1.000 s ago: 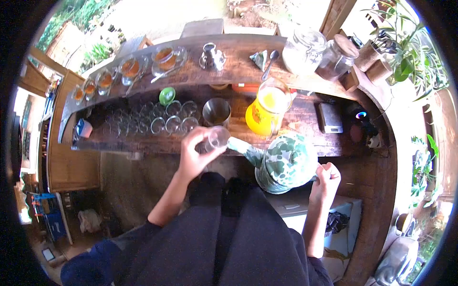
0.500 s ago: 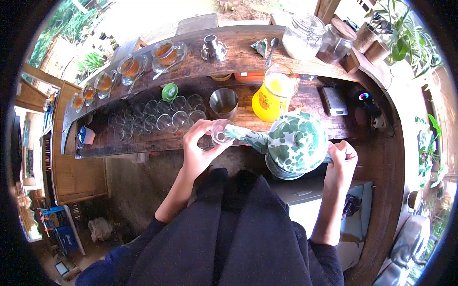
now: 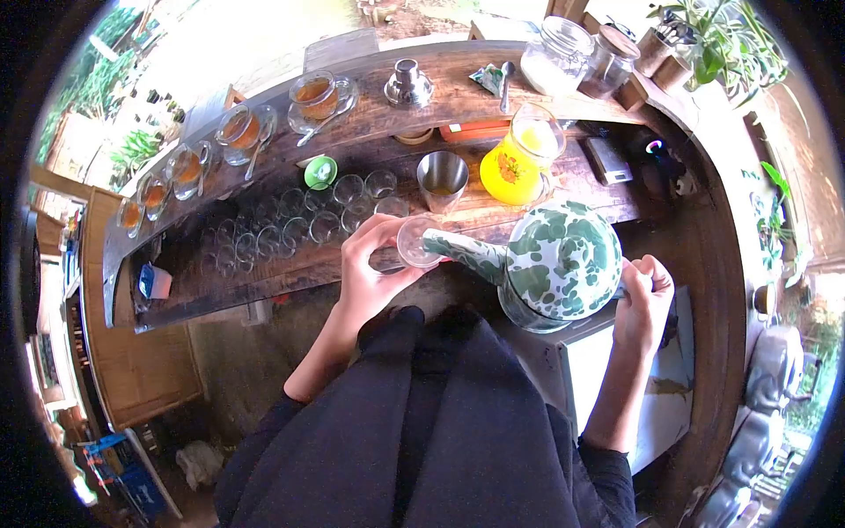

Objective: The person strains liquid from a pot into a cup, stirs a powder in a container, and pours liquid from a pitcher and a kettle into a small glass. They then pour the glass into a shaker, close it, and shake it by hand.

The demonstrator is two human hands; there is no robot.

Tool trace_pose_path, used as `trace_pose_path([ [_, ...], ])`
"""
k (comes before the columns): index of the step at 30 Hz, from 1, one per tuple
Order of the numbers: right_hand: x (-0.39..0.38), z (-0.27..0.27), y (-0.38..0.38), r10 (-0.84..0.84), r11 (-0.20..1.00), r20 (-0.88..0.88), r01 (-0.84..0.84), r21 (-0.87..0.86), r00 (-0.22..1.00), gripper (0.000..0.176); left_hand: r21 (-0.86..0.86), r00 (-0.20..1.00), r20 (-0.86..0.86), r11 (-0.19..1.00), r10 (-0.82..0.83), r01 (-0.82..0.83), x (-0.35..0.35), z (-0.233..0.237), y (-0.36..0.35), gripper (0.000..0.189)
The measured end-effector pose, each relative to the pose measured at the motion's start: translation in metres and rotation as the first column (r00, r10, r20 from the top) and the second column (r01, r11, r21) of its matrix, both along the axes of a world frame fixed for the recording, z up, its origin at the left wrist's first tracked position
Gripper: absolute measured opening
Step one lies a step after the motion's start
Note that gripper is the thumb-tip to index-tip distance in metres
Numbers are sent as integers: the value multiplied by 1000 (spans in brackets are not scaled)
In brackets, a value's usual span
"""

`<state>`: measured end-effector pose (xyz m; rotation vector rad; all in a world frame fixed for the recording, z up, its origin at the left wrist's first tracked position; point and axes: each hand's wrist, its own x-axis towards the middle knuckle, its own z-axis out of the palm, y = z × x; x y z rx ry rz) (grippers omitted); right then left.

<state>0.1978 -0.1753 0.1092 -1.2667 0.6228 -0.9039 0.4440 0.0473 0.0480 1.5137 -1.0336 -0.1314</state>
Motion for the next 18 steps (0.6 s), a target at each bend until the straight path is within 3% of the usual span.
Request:
trace_pose_path([
  [5,8,12,42,-96,995,-28,95,-26,995,36,-6,997,-28,997,-76,76,16,1,23,46],
  [7,3,3,49,-106,994,47,106,12,993,21,-5,993,-42,993,-114,114,23,-3,29,47],
  [10,10,7,73,-221,975,-38,222,4,974,36,4,984,-71,986,-166,167,33,-4,39,49],
  [18,14,-5,106,-225,974,-61,226,8,972,34,43,968,-111,972,-227,233,57,-19,54,48],
])
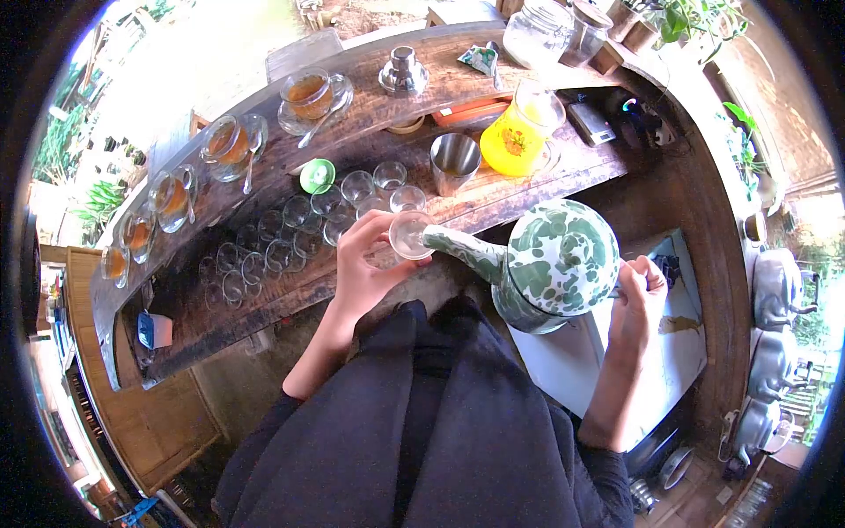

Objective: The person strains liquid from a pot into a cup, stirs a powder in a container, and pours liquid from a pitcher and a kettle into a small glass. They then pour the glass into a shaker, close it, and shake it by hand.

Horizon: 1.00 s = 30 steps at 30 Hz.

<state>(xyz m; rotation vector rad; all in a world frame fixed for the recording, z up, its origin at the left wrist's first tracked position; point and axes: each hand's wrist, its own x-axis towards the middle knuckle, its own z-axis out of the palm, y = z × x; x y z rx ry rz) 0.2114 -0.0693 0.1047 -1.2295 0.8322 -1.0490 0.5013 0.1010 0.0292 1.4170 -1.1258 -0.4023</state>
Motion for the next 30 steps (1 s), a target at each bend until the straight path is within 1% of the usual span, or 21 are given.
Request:
trace_pose_path([
  [2,2,-4,7,27,1000,6,-27,9,1000,31,11,1000,-19,1000,2,-2,3,-1,2,45],
  [4,4,-13,13,-9,1000,-3,9,8,1000,32,3,1000,-14,1000,-9,9,3,-7,2,44],
  [6,-2,-28,12,13,995,71,-19,95,997,32,-3,1000,-22,1000,-20,20,3,-4,3,44],
  [7,0,-33,16,-84,990,34,80,120,996,33,18,1000,-7,1000,-8,8,3,-1,3,44],
  [8,2,-35,20,-59,991,67,51,120,996,32,38,1000,9,999,7,-7,4,1,2,45],
  [9,4,-42,21,-91,989,92,79,129,992,32,38,1000,10,999,7,-8,4,1,1,45],
  [10,1,-63,20,-118,987,145,100,127,982,31,9,999,27,1000,17,-17,1,-8,-1,44],
  [14,2,-73,20,-161,980,145,140,145,976,31,18,999,35,999,28,-29,4,-8,-7,41],
  [15,1,-78,16,-173,977,168,148,155,970,32,20,999,39,999,28,-29,4,-10,-9,41],
  [16,-1,-81,12,-186,974,191,156,165,964,32,7,999,1,999,44,-44,4,-12,-12,41],
  [17,-4,-95,8,-180,977,226,147,153,957,32,-27,998,-10,998,62,-62,2,-21,-15,40],
  [18,-3,-92,4,-179,979,239,148,142,954,32,-24,998,-11,998,63,-63,6,-23,-19,40],
  [20,-2,-87,-3,-177,980,255,147,135,951,32,-59,977,175,992,124,-115,17,-28,-24,39],
  [21,0,-83,-7,-226,969,218,195,153,949,33,-32,979,118,986,167,-164,19,-31,-29,38],
  [22,1,-81,-13,-271,956,182,242,167,945,33,-31,977,122,985,173,-170,22,-32,-36,38],
  [23,-12,-92,-28,-264,957,186,234,170,946,33,-27,975,114,982,188,-187,26,-31,-42,37],
  [24,-37,-123,-51,-34,995,329,2,97,944,17,-41,970,122,978,208,-205,28,-35,-49,37],
  [25,-50,-132,-67,193,977,428,-215,2,883,7,-14,964,115,971,239,-239,30,-35,-55,38],
  [26,-53,-133,-75,200,975,432,-221,0,880,7,-17,962,119,969,245,-245,34,-36,-61,38],
  [28,-54,-128,-90,110,989,334,-135,52,936,7,22,932,219,954,288,-300,42,-36,-71,38],
  [30,-55,-123,-104,122,986,360,-154,61,925,11,72,914,250,935,320,-347,47,-36,-82,39],
])
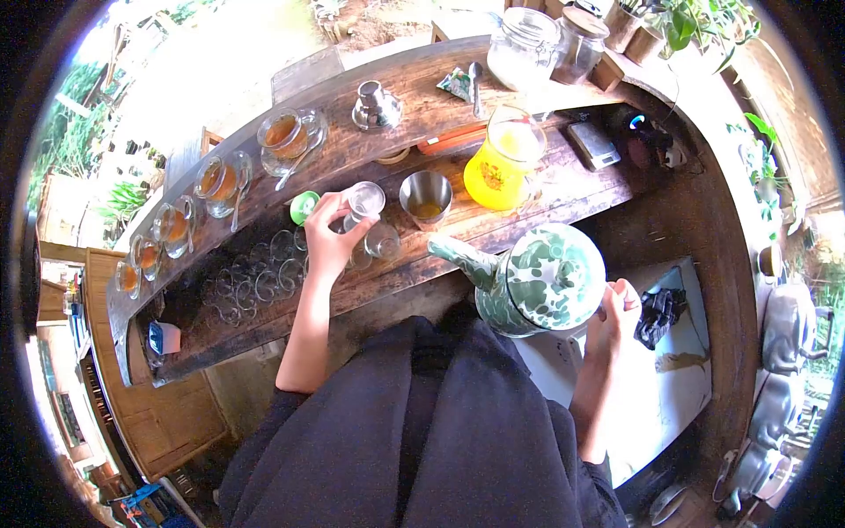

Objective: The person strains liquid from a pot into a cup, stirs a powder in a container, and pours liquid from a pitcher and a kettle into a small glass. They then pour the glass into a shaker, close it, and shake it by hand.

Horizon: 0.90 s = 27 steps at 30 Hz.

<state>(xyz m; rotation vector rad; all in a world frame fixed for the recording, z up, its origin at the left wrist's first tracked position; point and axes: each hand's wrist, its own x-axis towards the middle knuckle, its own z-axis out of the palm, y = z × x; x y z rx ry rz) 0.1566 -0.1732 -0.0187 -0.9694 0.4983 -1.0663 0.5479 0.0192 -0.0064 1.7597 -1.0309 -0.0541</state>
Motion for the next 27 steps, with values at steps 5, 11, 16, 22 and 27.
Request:
trace_pose_path([
  [5,-1,-4,-34,23,1000,-28,-23,-8,999,13,158,976,212,984,45,-80,3,2,-27,40],
  [11,23,21,-46,-131,991,-165,135,13,978,39,257,894,447,954,25,-155,3,1,-44,43],
  [16,17,15,-73,-148,988,-136,154,30,980,39,286,752,658,937,-38,-203,-7,8,-57,46],
  [22,5,18,-107,-178,983,-140,183,23,974,38,213,693,721,947,13,-239,-22,16,-69,42],
  [27,-13,5,-147,-225,973,-103,228,21,969,40,99,862,485,970,148,-222,-52,26,-83,42],
])
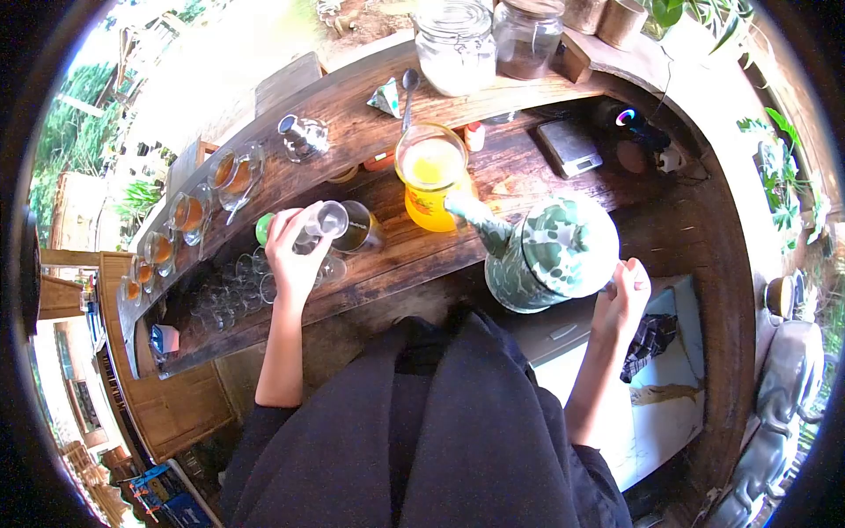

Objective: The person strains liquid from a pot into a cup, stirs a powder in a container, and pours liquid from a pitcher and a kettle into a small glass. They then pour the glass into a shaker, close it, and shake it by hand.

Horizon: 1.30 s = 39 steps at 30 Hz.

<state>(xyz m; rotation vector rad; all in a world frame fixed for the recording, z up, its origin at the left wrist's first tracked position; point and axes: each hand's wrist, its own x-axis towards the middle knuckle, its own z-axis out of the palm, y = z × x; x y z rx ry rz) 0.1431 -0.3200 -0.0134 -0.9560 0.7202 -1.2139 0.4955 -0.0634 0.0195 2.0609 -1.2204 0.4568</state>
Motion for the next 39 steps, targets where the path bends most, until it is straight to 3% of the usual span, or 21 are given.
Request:
trace_pose_path([
  [1,-1,-1,-7,-34,999,-2,34,13,999,41,0,1000,0,1000,-1,1,-6,0,-3,42],
  [3,0,-4,-21,-29,999,-3,28,-22,1000,39,-157,993,-82,985,-81,68,-18,-1,-10,42],
  [5,2,-14,-36,-42,998,4,42,-42,999,38,-169,948,-303,984,-100,49,-39,-3,-14,34],
  [6,7,-14,-41,-67,997,-14,66,-49,998,37,-210,899,-391,970,-197,121,-49,-2,-20,35],
  [8,15,-22,-54,-100,994,-31,99,-46,995,38,-248,705,-625,941,-336,229,-80,8,-40,39],
  [11,26,-40,-74,-112,992,-64,107,-69,992,41,-138,587,-757,948,-288,286,-118,-9,-75,41],
  [13,35,-47,-84,-121,989,-94,111,-99,988,41,-239,320,-889,928,-328,286,-138,-40,-98,43],
  [16,47,-57,-97,-93,992,-65,87,-89,994,41,-300,336,-856,907,-393,297,-158,-81,-134,44],
  [19,59,-64,-105,-86,995,-38,84,-56,996,39,-393,270,-856,894,-441,213,-165,-112,-166,43],
  [21,67,-64,-106,-86,996,-71,84,-22,994,38,-341,362,-856,929,-369,142,-165,-127,-183,42],
  [23,71,-76,-111,-58,998,-52,58,-7,997,40,-381,401,-820,912,-408,149,-165,-145,-197,41],
  [25,73,-80,-112,-73,997,-54,73,-1,996,40,-357,327,-878,933,-349,36,-167,-148,-207,41],
  [29,75,-90,-113,-64,998,-2,64,4,998,39,-362,194,-920,929,-341,-80,-171,-146,-221,60],
  [30,75,-87,-113,-71,997,-21,71,-5,997,38,-309,189,-937,950,-295,-49,-170,-151,-220,71],
  [33,72,-86,-113,-81,996,-157,73,-59,984,36,-349,150,-930,934,-336,-72,-174,-162,-213,77],
  [34,71,-87,-112,-63,997,-153,56,-50,986,35,-379,204,-904,925,-376,29,-172,-166,-206,88],
  [35,70,-88,-111,-77,996,-197,66,-59,977,35,-357,254,-896,931,-364,74,-176,-170,-196,87],
  [38,64,-92,-113,-41,992,-276,5,-129,960,31,-349,201,-911,933,-359,85,-186,-159,-164,90],
  [39,63,-89,-111,-42,988,-313,-8,-155,949,23,-372,196,-906,927,-375,53,-188,-158,-151,78],
])
